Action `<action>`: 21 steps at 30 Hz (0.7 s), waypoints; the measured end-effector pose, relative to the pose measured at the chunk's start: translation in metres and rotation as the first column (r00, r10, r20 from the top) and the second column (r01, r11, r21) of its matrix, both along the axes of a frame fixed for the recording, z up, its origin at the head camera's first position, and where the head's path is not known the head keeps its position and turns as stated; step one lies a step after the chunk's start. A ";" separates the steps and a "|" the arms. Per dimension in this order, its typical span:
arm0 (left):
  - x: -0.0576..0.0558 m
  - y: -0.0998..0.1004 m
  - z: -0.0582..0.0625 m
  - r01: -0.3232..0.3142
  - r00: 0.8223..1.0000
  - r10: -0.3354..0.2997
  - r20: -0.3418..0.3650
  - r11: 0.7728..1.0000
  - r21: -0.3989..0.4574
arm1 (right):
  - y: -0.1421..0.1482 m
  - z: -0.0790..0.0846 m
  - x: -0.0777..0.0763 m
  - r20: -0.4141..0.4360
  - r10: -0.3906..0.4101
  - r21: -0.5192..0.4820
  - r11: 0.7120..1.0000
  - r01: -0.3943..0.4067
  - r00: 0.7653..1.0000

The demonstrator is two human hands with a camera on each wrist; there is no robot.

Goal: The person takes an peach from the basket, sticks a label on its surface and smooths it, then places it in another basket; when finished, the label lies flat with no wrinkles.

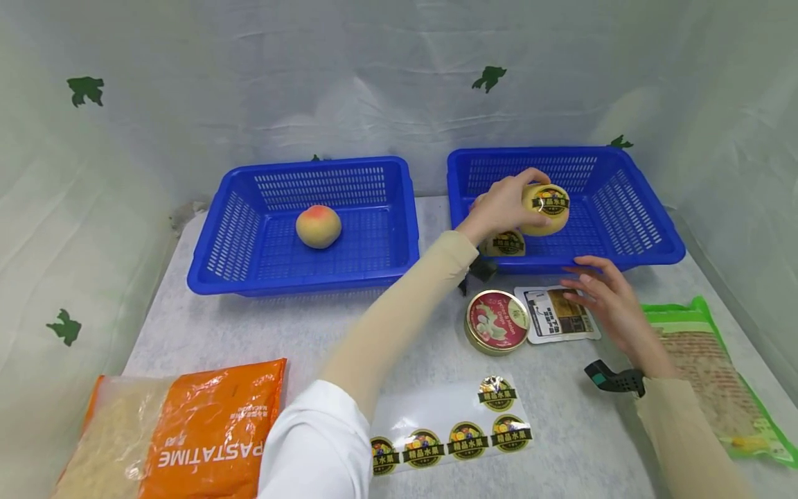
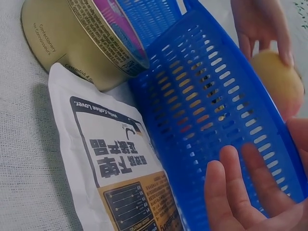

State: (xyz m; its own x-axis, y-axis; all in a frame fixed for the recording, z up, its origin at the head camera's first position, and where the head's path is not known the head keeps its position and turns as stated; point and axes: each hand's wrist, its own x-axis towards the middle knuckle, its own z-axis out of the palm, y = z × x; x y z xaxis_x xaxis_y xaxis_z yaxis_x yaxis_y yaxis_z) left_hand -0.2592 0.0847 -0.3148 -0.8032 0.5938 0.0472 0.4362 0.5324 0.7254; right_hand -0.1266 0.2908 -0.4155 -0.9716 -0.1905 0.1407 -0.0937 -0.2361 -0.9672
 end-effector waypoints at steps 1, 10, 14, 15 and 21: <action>-0.003 0.003 0.000 0.012 1.000 -0.012 0.005 1.000 -0.012 | 0.000 0.000 0.000 0.002 -0.003 0.003 1.000 0.003 1.000; -0.023 0.016 -0.009 0.077 0.994 -0.066 0.085 0.987 -0.137 | 0.001 -0.004 0.002 0.007 -0.007 -0.004 1.000 0.007 1.000; -0.028 0.019 -0.013 0.135 0.987 -0.120 0.109 0.980 -0.144 | 0.002 -0.005 0.001 -0.002 0.002 -0.005 1.000 -0.002 1.000; -0.028 0.019 -0.014 0.152 0.984 -0.137 0.115 0.978 -0.141 | 0.002 -0.005 0.000 -0.002 0.002 0.001 1.000 -0.002 1.000; -0.031 0.022 -0.014 0.202 0.965 -0.197 0.172 0.979 -0.013 | 0.000 -0.005 0.000 0.011 -0.017 0.045 0.999 0.017 1.000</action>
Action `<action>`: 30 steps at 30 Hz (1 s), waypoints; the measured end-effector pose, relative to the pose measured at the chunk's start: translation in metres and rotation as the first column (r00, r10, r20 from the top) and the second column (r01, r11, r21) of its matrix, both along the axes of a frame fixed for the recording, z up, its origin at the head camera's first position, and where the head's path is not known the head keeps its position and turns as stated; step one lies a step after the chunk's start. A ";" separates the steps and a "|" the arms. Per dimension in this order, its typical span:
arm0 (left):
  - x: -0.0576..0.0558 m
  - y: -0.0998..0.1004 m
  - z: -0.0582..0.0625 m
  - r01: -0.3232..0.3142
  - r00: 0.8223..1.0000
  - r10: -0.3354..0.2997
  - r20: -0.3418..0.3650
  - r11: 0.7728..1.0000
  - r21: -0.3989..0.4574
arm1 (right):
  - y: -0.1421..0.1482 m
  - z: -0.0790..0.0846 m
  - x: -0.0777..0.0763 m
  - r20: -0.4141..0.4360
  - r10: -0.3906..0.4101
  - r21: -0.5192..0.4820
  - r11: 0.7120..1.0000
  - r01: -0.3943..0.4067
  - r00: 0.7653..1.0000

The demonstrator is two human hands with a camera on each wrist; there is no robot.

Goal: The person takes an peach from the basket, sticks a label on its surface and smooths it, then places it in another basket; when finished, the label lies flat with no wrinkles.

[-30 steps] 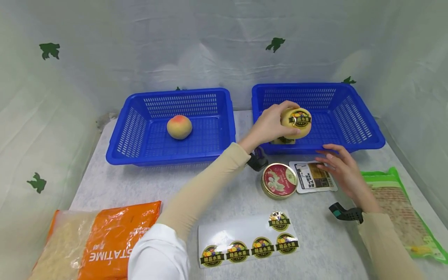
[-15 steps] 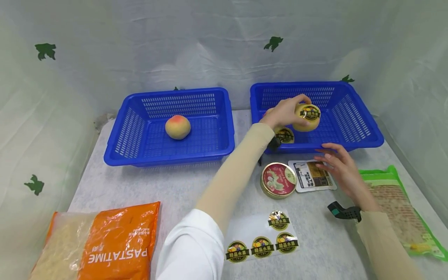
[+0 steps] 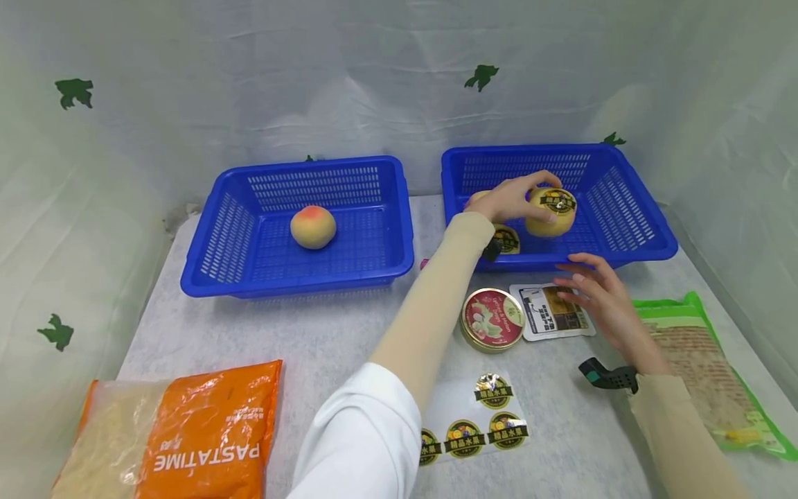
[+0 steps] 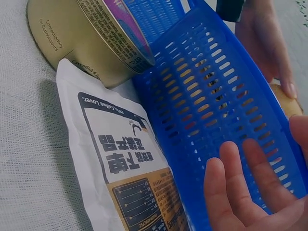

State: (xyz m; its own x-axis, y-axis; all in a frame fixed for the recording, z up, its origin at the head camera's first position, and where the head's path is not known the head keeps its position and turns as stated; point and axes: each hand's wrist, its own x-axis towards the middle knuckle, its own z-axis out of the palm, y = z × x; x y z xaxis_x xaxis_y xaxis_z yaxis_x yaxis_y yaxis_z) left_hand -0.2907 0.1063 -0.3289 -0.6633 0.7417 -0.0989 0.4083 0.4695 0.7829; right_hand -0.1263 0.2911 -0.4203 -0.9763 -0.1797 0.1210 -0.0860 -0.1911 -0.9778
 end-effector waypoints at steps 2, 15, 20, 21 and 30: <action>-0.002 0.001 0.000 -0.024 0.999 0.023 0.030 0.999 0.048 | -0.001 0.000 0.000 0.003 0.003 0.005 1.000 -0.003 1.000; -0.007 0.010 -0.016 -0.065 0.998 0.064 -0.017 0.993 -0.096 | 0.002 -0.002 -0.001 -0.012 0.010 -0.023 1.000 -0.010 1.000; -0.002 0.012 -0.013 0.006 1.000 -0.002 0.019 0.978 -0.208 | 0.003 -0.001 -0.001 -0.012 -0.001 -0.013 1.000 0.001 1.000; -0.001 0.013 -0.012 0.020 0.999 -0.013 0.031 0.971 -0.237 | 0.003 -0.001 -0.001 -0.012 -0.003 -0.010 1.000 0.003 1.000; 0.005 0.013 -0.008 0.117 0.992 -0.078 0.104 0.883 -0.454 | 0.003 -0.003 0.000 -0.023 0.025 -0.019 1.000 -0.025 0.999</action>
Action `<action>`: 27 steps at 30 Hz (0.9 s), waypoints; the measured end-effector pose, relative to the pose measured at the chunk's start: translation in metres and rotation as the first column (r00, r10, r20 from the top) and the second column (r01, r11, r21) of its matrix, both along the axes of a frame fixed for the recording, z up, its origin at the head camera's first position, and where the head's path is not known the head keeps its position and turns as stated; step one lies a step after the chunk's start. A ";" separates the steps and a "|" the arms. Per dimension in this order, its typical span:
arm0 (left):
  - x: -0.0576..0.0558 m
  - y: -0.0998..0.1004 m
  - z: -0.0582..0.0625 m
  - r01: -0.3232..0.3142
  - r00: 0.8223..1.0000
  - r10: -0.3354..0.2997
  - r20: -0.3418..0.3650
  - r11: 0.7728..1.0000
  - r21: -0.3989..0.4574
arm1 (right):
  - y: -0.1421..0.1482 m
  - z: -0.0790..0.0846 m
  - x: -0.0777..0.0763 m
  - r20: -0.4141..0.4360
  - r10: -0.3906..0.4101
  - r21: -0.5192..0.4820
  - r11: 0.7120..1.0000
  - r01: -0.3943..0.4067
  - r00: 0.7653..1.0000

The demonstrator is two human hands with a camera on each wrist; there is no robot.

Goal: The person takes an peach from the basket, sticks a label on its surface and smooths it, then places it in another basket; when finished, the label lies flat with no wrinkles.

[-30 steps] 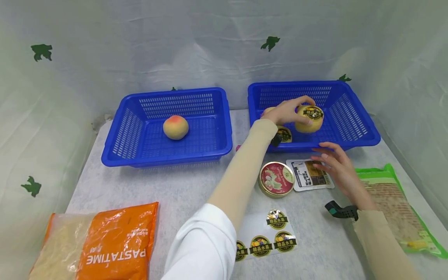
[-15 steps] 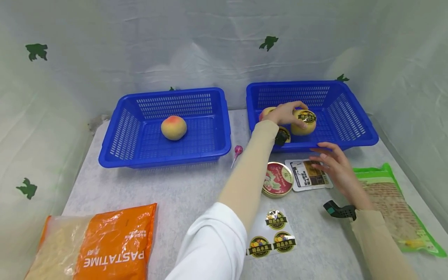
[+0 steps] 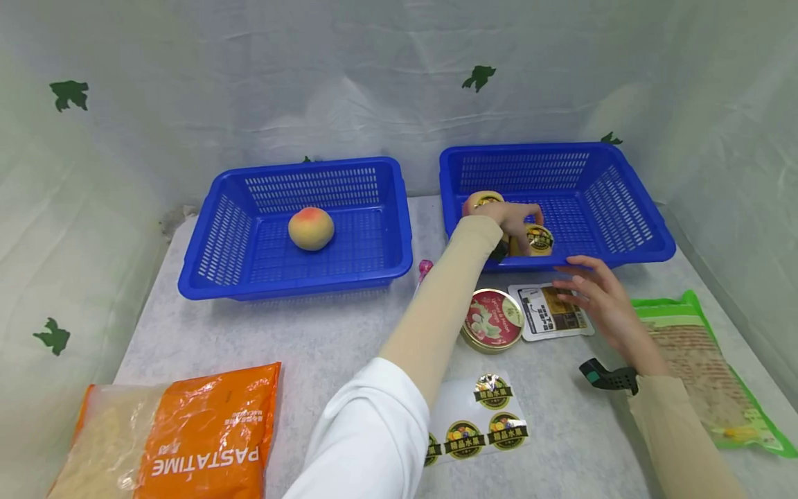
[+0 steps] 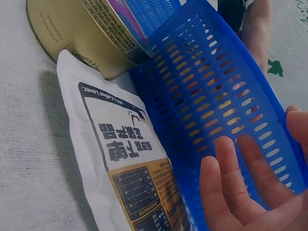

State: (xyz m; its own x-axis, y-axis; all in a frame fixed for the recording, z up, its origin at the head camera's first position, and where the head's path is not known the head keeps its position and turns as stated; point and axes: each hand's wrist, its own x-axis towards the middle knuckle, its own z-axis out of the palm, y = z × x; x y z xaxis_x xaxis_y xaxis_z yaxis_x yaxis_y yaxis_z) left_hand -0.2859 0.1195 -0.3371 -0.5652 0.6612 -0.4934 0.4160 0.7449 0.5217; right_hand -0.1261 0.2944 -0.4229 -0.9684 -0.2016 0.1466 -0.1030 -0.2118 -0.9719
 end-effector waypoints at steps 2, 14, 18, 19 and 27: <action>0.000 -0.003 0.001 -0.001 1.000 0.001 0.004 1.000 0.004 | -0.001 0.000 -0.001 0.001 0.004 0.012 1.000 -0.004 1.000; -0.006 -0.033 0.018 -0.041 0.995 0.020 0.100 0.976 0.215 | -0.003 0.005 -0.005 0.006 0.020 0.009 1.000 -0.020 1.000; -0.005 -0.050 0.024 -0.010 0.998 -0.017 0.069 0.929 0.370 | -0.003 0.009 -0.005 -0.010 0.050 -0.013 0.999 -0.050 0.999; -0.003 -0.055 0.025 -0.002 0.999 -0.019 0.049 0.913 0.408 | -0.003 0.009 -0.005 -0.015 0.057 -0.019 0.998 -0.057 0.998; 0.041 -0.120 0.030 -0.092 0.994 0.014 0.109 0.655 0.750 | -0.004 0.011 -0.004 -0.042 0.096 -0.002 0.995 -0.096 0.995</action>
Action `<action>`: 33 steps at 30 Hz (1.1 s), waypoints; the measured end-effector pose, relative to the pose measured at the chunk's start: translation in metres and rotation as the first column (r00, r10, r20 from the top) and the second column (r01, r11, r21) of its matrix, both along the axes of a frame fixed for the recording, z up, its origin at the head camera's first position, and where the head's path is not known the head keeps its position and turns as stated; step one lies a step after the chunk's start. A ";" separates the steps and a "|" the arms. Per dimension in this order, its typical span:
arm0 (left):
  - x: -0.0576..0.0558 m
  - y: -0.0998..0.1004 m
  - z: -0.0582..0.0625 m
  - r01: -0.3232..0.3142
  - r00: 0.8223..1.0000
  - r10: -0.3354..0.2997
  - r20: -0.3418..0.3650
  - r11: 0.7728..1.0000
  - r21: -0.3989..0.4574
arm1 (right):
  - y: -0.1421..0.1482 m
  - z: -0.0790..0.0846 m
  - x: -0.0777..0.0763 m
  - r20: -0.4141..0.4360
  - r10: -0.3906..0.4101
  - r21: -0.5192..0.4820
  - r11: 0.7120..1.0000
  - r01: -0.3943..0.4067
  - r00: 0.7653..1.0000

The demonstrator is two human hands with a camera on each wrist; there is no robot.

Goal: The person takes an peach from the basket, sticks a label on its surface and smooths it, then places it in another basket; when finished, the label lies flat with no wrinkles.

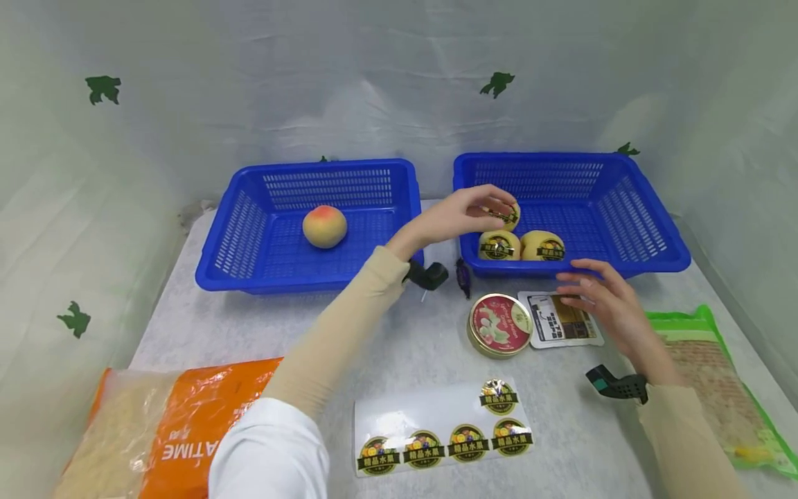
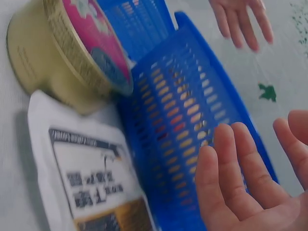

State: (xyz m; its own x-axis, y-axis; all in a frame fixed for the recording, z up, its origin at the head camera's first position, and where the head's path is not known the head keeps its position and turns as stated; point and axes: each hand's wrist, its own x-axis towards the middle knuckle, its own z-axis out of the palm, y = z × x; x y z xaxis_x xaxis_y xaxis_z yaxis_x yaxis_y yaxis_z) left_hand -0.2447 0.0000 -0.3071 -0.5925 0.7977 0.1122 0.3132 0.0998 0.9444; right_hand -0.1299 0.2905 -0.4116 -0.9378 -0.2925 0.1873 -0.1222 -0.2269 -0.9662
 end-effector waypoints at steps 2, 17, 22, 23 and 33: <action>0.015 -0.021 -0.003 -0.011 0.998 0.007 0.061 0.997 0.077 | -0.004 0.003 0.001 -0.013 0.026 0.014 1.000 -0.026 1.000; 0.113 -0.164 -0.041 -0.401 0.884 0.338 0.324 0.904 0.149 | -0.061 0.040 -0.009 -0.015 0.118 0.257 0.960 -0.110 0.993; 0.134 -0.194 -0.050 -0.501 0.832 0.440 0.338 0.857 0.118 | -0.085 0.056 -0.019 -0.020 0.173 0.279 0.947 -0.160 0.985; 0.137 -0.199 -0.051 -0.518 0.823 0.458 0.337 0.848 0.112 | -0.090 0.059 -0.022 -0.017 0.181 0.290 0.942 -0.168 0.983; 0.139 -0.231 -0.066 -0.612 0.755 0.595 0.274 0.790 -0.028 | -0.154 0.090 -0.061 -0.033 0.288 0.308 0.914 -0.265 0.957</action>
